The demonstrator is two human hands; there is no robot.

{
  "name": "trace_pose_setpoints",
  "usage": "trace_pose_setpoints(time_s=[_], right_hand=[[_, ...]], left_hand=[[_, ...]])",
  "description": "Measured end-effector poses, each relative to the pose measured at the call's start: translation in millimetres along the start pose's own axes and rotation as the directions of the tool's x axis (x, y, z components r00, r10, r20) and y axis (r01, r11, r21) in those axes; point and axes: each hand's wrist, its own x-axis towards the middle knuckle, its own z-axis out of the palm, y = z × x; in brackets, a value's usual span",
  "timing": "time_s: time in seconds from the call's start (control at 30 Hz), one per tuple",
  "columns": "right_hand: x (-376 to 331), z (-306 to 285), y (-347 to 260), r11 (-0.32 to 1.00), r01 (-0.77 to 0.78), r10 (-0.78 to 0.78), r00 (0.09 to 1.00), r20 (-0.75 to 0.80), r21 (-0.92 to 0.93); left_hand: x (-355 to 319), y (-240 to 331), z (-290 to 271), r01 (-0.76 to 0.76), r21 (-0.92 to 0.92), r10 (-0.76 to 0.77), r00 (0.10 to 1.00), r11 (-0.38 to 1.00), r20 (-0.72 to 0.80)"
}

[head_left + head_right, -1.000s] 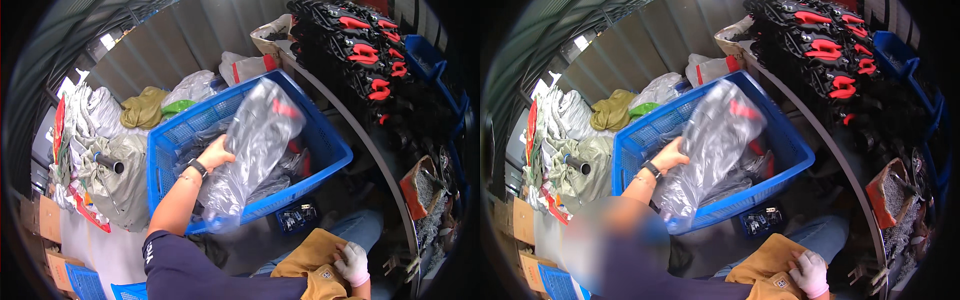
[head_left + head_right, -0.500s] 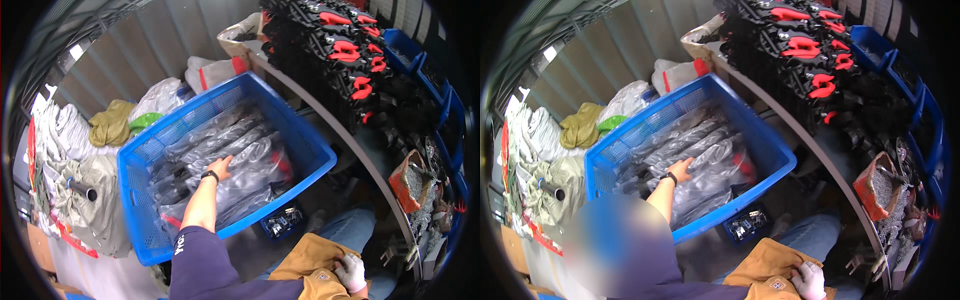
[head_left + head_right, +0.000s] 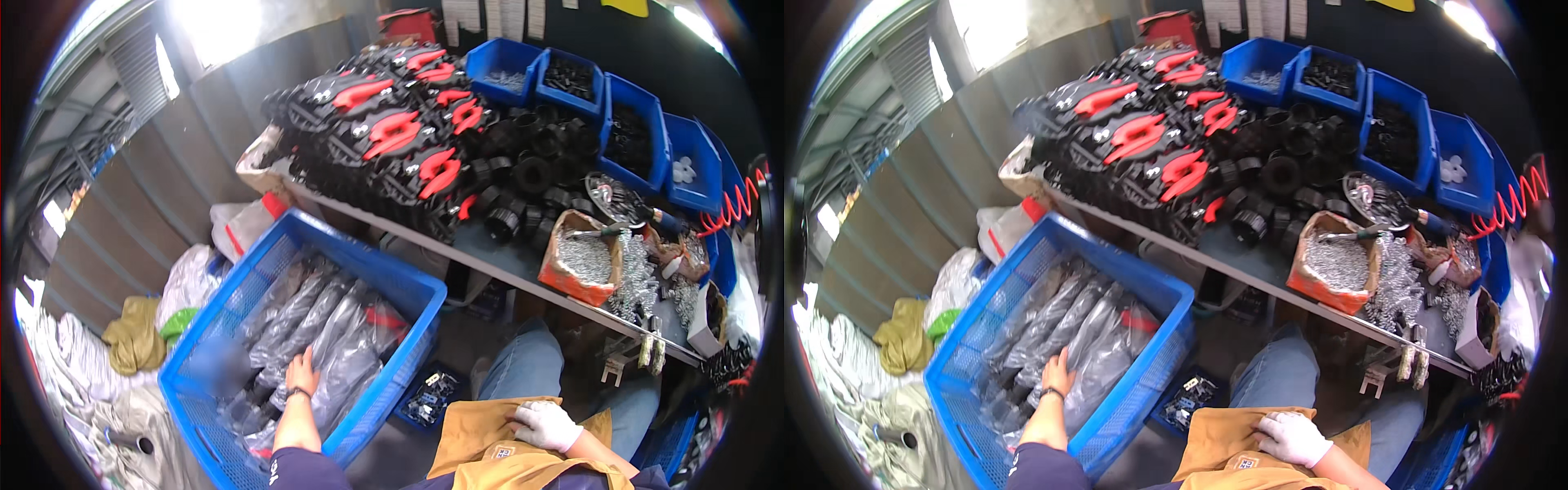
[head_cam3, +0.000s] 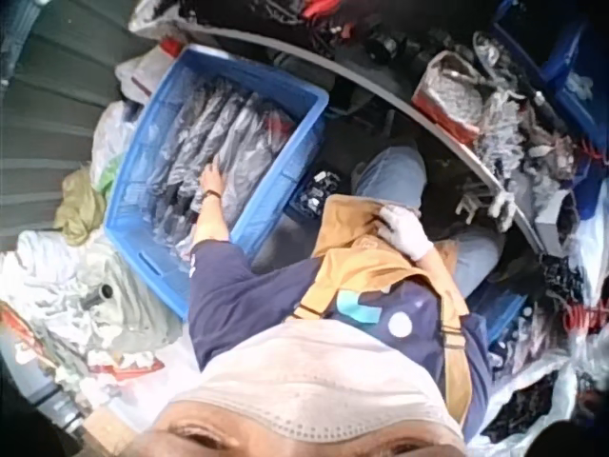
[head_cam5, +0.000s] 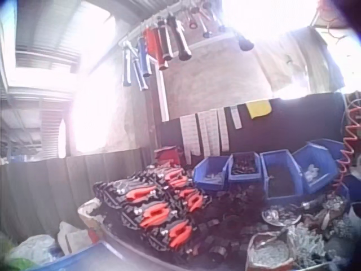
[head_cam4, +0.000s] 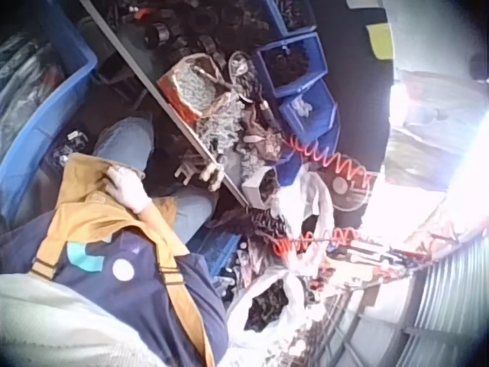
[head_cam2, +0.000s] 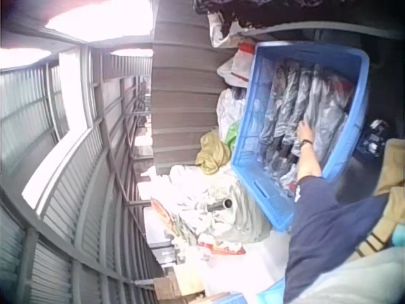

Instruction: The person assembles a mechanical component by hand, inserting springs into a plastic housing and securing them with screws using a pneumatic screwdriver.

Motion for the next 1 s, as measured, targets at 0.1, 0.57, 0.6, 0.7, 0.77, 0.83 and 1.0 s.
trace_pose_setpoints(time_s=[0.1,0.57,0.6,0.7,0.77,0.83,1.0], right_hand=[[-9.1,3.9,8.9,0.998,-0.018,0.021,0.998,-0.055,0.056],[-9.9,-1.8,41.1,0.971,0.02,-0.005,0.998,-0.065,0.238],[-11.0,-5.0,43.6,0.971,0.011,0.001,0.999,-0.05,0.237],[-16.0,-22.5,39.5,0.966,-0.025,0.056,0.992,-0.115,0.256],[-26.8,-15.4,55.1,0.97,-0.09,0.122,0.984,-0.13,0.227],[-38.0,-7.8,66.6,0.969,-0.144,0.173,0.976,-0.134,0.201],[-47.4,-16.7,67.0,0.911,-0.253,0.291,0.954,-0.073,0.324]], left_hand=[[-44.0,-33.3,-23.0,-0.03,0.082,0.024,0.997,0.996,0.073],[134.2,276.0,-281.4,-0.53,0.095,0.367,0.436,0.843,-0.821],[145.8,306.1,-298.2,-0.56,0.054,0.329,0.402,0.827,-0.855],[174.3,356.8,-312.9,-0.607,-0.05,0.173,0.303,0.793,-0.937],[189.6,371.2,-295.0,-0.602,-0.215,-0.002,0.334,0.769,-0.943],[195.1,371.8,-272.5,-0.481,-0.341,-0.167,0.367,0.808,-0.915],[199.1,366.4,-283.8,-0.346,-0.237,-0.155,0.247,0.908,-0.956]])
